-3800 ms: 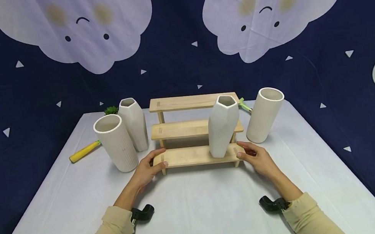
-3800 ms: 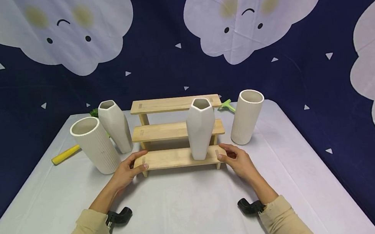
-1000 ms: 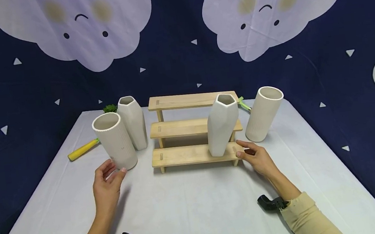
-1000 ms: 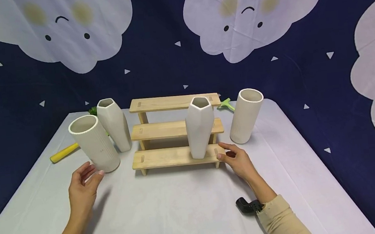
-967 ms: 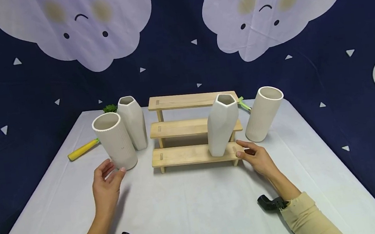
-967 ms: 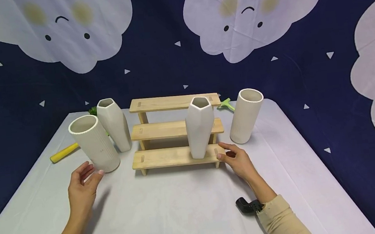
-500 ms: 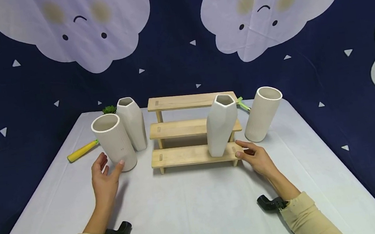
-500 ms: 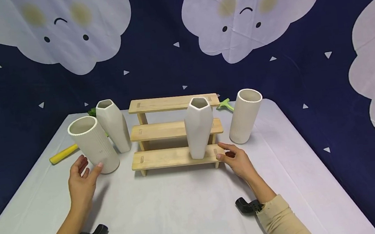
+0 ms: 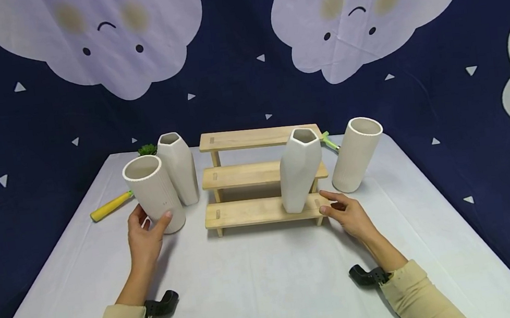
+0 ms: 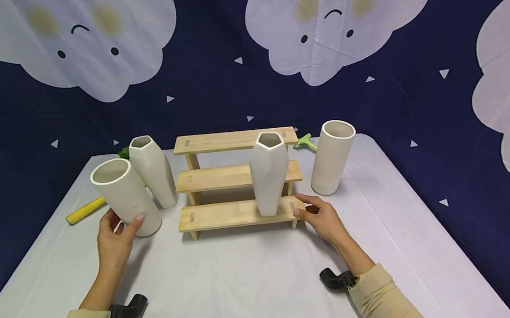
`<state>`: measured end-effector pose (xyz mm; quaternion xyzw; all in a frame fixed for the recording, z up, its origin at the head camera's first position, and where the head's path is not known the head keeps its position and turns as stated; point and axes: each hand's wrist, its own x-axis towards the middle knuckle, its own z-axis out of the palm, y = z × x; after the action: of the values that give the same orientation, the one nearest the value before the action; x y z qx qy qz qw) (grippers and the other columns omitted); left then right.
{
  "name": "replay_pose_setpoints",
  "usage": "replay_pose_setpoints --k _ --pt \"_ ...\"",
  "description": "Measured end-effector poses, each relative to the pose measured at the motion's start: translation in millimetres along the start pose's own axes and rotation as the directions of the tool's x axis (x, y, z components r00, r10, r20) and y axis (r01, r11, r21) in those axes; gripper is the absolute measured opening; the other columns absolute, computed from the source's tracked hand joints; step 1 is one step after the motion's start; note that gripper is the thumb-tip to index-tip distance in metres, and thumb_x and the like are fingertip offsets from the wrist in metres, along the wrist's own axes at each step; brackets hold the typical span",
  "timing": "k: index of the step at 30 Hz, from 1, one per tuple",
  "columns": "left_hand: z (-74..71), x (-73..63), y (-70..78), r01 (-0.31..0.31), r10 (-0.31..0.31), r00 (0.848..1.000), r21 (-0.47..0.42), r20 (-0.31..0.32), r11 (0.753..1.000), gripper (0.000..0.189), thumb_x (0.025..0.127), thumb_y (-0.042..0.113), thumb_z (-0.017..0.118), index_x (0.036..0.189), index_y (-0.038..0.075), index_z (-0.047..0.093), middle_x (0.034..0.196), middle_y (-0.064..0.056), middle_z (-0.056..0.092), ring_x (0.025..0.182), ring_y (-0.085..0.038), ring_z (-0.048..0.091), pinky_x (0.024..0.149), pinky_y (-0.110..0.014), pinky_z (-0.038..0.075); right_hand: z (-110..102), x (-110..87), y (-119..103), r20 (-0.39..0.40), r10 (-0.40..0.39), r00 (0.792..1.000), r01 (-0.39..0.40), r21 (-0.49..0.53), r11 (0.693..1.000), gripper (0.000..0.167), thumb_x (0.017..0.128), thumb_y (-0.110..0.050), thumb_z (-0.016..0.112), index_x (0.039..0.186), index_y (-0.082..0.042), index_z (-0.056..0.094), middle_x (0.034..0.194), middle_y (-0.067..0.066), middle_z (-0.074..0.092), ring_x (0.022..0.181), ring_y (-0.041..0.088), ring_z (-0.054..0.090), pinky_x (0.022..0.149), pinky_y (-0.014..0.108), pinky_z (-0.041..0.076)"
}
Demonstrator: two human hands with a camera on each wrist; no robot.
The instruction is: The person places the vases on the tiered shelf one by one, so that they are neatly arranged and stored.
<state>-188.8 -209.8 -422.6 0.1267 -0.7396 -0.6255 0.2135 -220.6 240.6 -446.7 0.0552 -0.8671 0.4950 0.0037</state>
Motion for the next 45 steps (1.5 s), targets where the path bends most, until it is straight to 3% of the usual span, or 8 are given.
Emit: replay_pose_setpoints --k 14,25,45 --pt "4.8 10.5 -2.9 0.002 -0.003 0.999 0.032 0.039 0.999 0.085 0.081 0.019 0.074 0.146 0.002 0.022 0.147 -0.02 0.034 0.137 -0.034 0.032 0.114 -0.047 0.025 0.0 0.4 1.2 0.002 0.004 1.0 -0.004 0.006 1.0 0.056 0.086 -0.035 0.067 0.136 -0.015 0.052 0.137 0.016 0.052 0.112 0.033 0.055 0.081 0.03 0.046" --pt "9.2 14.7 -6.7 -0.014 0.012 1.0 0.071 0.026 0.997 0.085 0.079 0.024 0.075 0.144 0.006 0.024 0.142 -0.018 0.039 0.131 -0.03 0.038 0.11 -0.045 0.027 0.0 -0.5 0.2 0.0 -0.001 1.0 0.001 0.011 1.0 0.054 0.087 -0.033 0.067 0.136 -0.015 0.052 0.133 0.016 0.056 0.107 0.026 0.056 0.081 0.028 0.046" --pt "6.5 13.3 -1.5 0.024 -0.026 0.999 0.079 0.023 0.997 0.085 0.078 0.026 0.077 0.143 0.006 0.026 0.142 -0.018 0.041 0.132 -0.029 0.039 0.11 -0.046 0.029 0.4 -0.2 0.6 -0.001 -0.014 1.0 0.014 0.019 1.0 0.053 0.087 -0.031 0.067 0.135 -0.013 0.053 0.128 0.018 0.059 0.099 0.017 0.057 0.075 0.023 0.046"
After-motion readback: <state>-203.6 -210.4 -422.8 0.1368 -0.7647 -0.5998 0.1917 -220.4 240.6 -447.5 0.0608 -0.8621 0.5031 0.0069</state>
